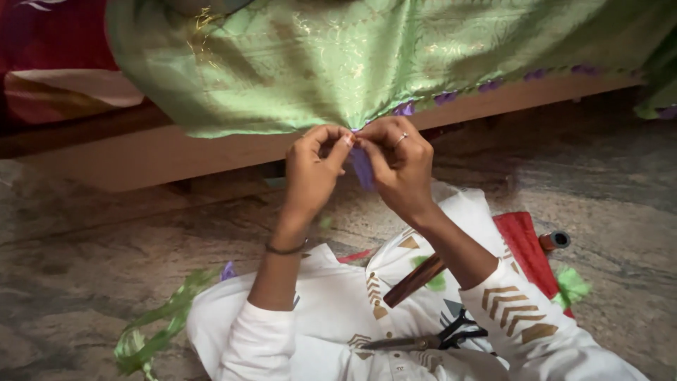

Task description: Attaching a purple decorative ribbon to the edge of a green cloth using a needle and thread.

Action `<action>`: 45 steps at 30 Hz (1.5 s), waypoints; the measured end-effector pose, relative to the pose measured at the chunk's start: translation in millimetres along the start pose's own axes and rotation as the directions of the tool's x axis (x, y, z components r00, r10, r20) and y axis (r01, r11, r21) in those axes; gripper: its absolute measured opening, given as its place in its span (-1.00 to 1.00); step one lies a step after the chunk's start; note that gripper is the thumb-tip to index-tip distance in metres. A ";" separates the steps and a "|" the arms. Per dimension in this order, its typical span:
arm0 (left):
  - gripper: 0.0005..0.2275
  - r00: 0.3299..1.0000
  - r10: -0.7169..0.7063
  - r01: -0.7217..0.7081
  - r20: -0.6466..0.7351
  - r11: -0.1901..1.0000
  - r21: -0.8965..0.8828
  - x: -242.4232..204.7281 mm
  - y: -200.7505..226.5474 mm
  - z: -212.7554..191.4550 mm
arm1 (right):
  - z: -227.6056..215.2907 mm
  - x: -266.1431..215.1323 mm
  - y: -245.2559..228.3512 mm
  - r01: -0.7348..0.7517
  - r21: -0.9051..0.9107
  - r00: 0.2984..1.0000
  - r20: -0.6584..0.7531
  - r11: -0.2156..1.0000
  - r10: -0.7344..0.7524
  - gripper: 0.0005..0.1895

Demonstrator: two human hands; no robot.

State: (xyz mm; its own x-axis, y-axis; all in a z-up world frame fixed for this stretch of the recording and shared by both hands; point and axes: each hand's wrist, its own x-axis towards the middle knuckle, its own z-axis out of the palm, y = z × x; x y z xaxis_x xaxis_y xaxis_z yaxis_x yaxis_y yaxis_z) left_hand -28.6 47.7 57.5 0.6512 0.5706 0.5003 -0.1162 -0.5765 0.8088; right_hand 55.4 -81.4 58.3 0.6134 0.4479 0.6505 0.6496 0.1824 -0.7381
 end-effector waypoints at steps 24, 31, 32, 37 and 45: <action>-0.87 0.916 -0.363 0.400 0.170 0.791 -0.463 -6.8 -6.8 21.1 | -7.1 4.6 8.7 -0.173 0.037 0.984 0.047 0.984 0.171 -0.97; -0.93 0.987 -0.002 -0.015 -0.160 0.994 -0.106 -5.2 11.3 16.4 | -3.8 17.7 7.1 -0.110 0.124 0.992 0.068 0.986 0.103 -0.80; -0.94 0.984 -0.001 -0.026 -0.179 0.989 -0.146 -4.9 12.8 15.8 | -4.2 20.8 0.2 -0.101 -0.002 0.994 0.029 0.995 0.101 -0.79; -0.95 0.972 0.089 -0.044 -0.220 0.979 0.200 -10.3 41.2 8.2 | -4.5 22.5 -6.1 0.199 -0.288 0.980 0.059 0.937 -0.190 -0.79; -0.92 0.957 0.272 -0.184 -0.104 0.842 0.507 -4.4 43.4 5.1 | -5.2 19.2 -1.5 0.229 -0.333 0.973 0.062 0.915 -0.221 -0.83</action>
State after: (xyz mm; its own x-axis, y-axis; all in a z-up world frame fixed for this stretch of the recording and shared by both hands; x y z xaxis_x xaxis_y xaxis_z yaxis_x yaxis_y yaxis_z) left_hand -32.7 17.2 88.8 0.5129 0.4499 0.7311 0.1622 -0.8871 0.4321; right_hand 68.5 -77.6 72.8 0.4258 0.4501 0.7849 0.8841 -0.0222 -0.4668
